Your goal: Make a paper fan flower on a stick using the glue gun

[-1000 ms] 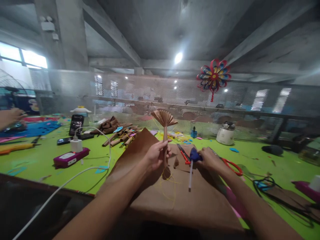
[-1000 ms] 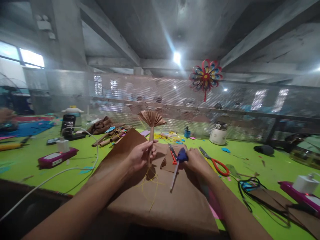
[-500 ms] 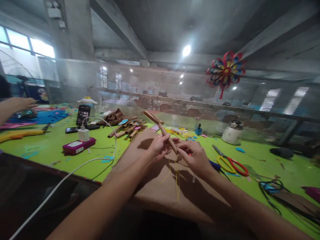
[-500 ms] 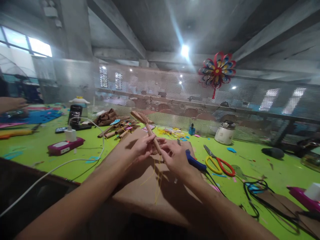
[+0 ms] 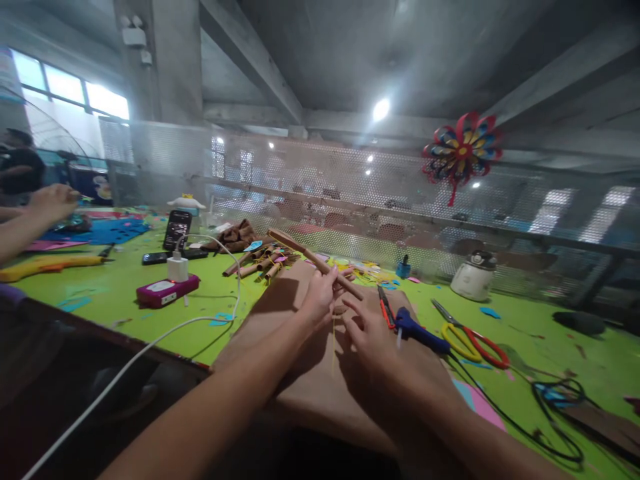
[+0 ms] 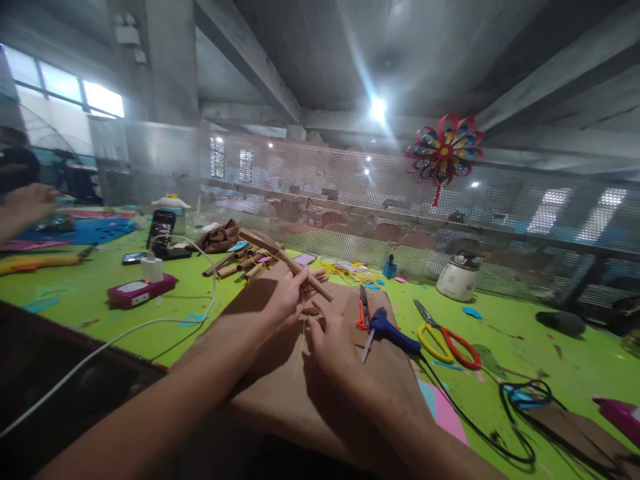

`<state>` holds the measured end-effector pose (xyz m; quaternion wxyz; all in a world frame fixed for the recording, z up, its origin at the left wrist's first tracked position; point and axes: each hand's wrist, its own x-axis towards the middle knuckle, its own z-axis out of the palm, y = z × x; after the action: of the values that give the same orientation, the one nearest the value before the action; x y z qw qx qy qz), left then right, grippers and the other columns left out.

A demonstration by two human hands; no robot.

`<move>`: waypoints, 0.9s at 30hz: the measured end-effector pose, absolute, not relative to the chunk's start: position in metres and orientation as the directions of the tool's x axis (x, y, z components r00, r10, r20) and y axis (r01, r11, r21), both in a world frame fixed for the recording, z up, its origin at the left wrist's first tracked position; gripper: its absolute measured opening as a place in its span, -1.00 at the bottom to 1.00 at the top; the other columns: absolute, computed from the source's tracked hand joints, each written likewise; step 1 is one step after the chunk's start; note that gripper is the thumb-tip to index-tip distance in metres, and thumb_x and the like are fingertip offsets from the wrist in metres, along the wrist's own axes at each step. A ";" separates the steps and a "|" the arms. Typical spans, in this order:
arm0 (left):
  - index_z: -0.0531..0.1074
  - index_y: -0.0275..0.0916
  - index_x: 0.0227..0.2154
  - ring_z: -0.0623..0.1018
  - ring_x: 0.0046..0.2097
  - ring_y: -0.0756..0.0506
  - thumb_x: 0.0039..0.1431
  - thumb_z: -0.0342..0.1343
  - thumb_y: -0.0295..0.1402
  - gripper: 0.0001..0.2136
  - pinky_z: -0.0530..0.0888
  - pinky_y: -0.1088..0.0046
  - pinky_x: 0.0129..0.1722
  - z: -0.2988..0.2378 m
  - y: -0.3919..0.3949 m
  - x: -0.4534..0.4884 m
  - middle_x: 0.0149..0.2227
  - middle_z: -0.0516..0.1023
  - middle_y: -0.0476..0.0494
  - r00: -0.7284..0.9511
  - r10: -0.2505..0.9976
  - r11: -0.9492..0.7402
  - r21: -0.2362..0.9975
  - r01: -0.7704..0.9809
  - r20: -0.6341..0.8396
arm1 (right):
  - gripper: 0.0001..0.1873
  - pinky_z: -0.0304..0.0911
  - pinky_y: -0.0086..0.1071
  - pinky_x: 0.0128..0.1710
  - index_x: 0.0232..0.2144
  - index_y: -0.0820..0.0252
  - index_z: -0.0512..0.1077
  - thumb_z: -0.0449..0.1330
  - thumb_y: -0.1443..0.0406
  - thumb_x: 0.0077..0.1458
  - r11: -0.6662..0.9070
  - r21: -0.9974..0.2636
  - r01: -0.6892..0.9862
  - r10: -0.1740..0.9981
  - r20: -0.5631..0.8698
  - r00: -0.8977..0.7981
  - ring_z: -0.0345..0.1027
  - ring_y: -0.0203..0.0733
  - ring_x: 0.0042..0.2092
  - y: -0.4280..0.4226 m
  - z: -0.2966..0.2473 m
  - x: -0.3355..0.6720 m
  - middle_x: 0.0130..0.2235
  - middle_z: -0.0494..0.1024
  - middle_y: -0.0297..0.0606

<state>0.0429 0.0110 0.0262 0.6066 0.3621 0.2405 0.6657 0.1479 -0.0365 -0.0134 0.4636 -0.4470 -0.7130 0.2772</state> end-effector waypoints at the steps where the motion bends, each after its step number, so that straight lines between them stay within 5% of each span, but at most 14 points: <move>1: 0.21 -0.28 -0.22 0.57 -0.21 -0.10 0.22 -0.02 -0.46 -0.90 0.48 0.32 -0.18 0.027 0.010 0.043 -0.22 0.55 -0.31 -0.003 0.980 -0.156 0.759 -0.632 0.199 | -0.54 0.13 -0.40 -0.58 0.04 0.18 0.30 0.08 0.23 0.07 0.372 -0.896 0.241 0.926 0.340 -0.165 0.21 -0.30 -0.62 -0.034 -0.014 0.145 -0.57 0.45 -0.34; 4: 0.22 -0.27 -0.25 0.56 -0.22 -0.10 0.20 0.00 -0.44 -0.92 0.48 0.40 -0.26 0.026 0.009 0.044 -0.19 0.54 -0.32 0.004 0.979 -0.158 0.761 -0.629 0.206 | -0.39 0.10 -0.45 -0.62 0.07 0.20 0.21 0.18 0.16 -0.03 0.220 -0.968 -0.124 0.958 0.238 -0.157 0.19 -0.35 -0.65 -0.026 -0.014 0.136 -0.55 0.45 -0.38; 8: 0.25 -0.25 -0.24 0.56 -0.31 -0.11 0.18 0.03 -0.35 -0.87 0.44 0.45 -0.48 0.022 0.006 0.045 -0.16 0.54 -0.29 0.084 0.984 -0.080 0.805 -0.588 0.159 | -0.55 0.09 -0.48 -0.61 -0.21 0.20 0.39 0.31 0.15 -0.19 0.161 -0.946 -0.281 0.979 0.189 -0.073 0.17 -0.39 -0.62 -0.019 -0.019 0.128 -0.57 0.38 -0.43; 13: 0.29 -0.26 -0.23 0.52 -0.44 -0.06 0.16 0.04 -0.37 -0.87 0.35 0.51 -0.57 0.018 0.004 0.048 -0.22 0.57 -0.26 0.155 0.977 -0.046 0.848 -0.528 0.150 | -0.66 -0.04 -0.50 -0.65 -0.56 0.23 0.36 0.36 0.13 -0.28 0.115 -0.947 -0.299 0.993 0.115 0.015 0.04 -0.43 -0.64 -0.016 -0.026 0.131 -0.66 0.22 -0.50; 17: 0.32 -0.33 -0.35 0.45 -0.56 -0.01 0.21 -0.05 -0.38 -0.88 0.30 0.53 -0.63 0.020 0.005 0.044 -0.34 0.57 -0.30 0.208 0.967 -0.015 0.844 -0.536 0.150 | -0.60 -0.01 -0.51 -0.66 -0.54 0.26 0.42 0.32 0.02 -0.22 0.103 -0.965 -0.241 0.991 0.122 -0.064 0.13 -0.42 -0.63 -0.032 -0.021 0.140 -0.64 0.31 -0.41; 22: 0.37 -0.38 -0.43 0.53 -0.43 -0.10 0.23 -0.09 -0.43 -0.81 0.45 0.38 -0.38 0.022 0.003 0.042 -0.46 0.54 -0.32 0.250 0.955 0.008 0.827 -0.563 0.161 | -0.56 -0.05 -0.53 -0.74 -0.50 0.24 0.43 0.22 -0.05 -0.09 0.214 -0.977 0.023 0.973 0.211 -0.096 0.17 -0.42 -0.70 -0.048 -0.007 0.164 -0.63 0.43 -0.32; 27: 0.37 -0.38 -0.48 0.50 -0.48 -0.05 0.22 -0.06 -0.45 -0.80 0.46 0.37 -0.33 0.022 0.002 0.042 -0.53 0.49 -0.23 0.313 0.932 0.019 0.834 -0.551 0.186 | -0.57 -0.14 -0.55 -0.77 -0.47 0.22 0.42 0.21 -0.06 -0.09 0.249 -0.966 0.076 0.964 0.239 -0.120 0.10 -0.44 -0.74 -0.046 0.008 0.195 -0.67 0.39 -0.40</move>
<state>0.0425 0.0023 0.0220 0.6801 0.4402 0.2163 0.5449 0.1948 -0.0456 0.0085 0.5065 -0.4286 -0.6065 0.4382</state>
